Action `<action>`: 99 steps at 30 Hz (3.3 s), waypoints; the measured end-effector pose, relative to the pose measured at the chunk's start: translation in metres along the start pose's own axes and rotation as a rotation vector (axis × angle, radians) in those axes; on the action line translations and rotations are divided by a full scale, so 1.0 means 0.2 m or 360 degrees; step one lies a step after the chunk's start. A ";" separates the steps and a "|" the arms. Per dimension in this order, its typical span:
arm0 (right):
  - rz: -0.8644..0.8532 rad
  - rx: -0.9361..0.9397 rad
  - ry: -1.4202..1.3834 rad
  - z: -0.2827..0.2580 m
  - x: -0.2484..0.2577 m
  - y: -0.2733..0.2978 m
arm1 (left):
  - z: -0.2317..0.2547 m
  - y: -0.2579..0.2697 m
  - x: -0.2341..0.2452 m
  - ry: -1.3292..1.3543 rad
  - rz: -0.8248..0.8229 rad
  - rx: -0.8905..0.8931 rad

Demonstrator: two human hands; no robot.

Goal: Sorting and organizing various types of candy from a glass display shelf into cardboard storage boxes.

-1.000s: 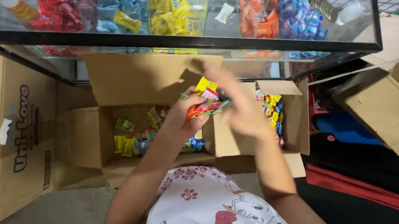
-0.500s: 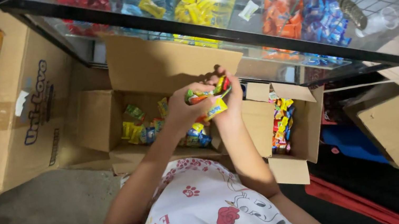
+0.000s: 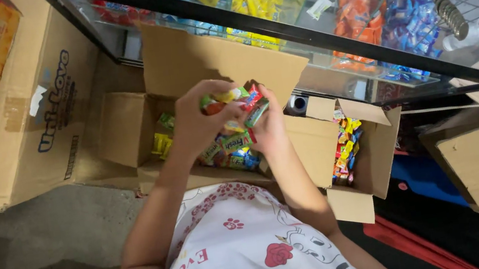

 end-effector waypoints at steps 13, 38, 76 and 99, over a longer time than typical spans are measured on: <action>-0.0199 0.0378 0.0439 -0.18 -0.28 0.13 | -0.26 -0.14 0.11 0.1257 0.0144 0.0998; -0.0280 0.2107 0.1559 -0.64 -0.74 -0.12 | -0.64 -1.21 -0.29 -0.1511 0.0105 -0.0451; -0.0457 0.0983 0.0395 -0.54 -0.20 0.11 | -0.15 -0.62 -0.38 0.0524 0.0182 -0.0274; -0.0539 0.0869 0.2126 -0.01 -0.94 -0.23 | -0.49 -0.05 0.43 0.1862 0.0706 0.0801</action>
Point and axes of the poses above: each hand's wrist, its own y-axis away from the middle knuckle, its own x-axis out of the back of the hand, z = x × y, the point moved 4 cm from there along -y, towards the middle knuckle, and after that the axes turned 7 degrees about z, right-handed, at the moved point
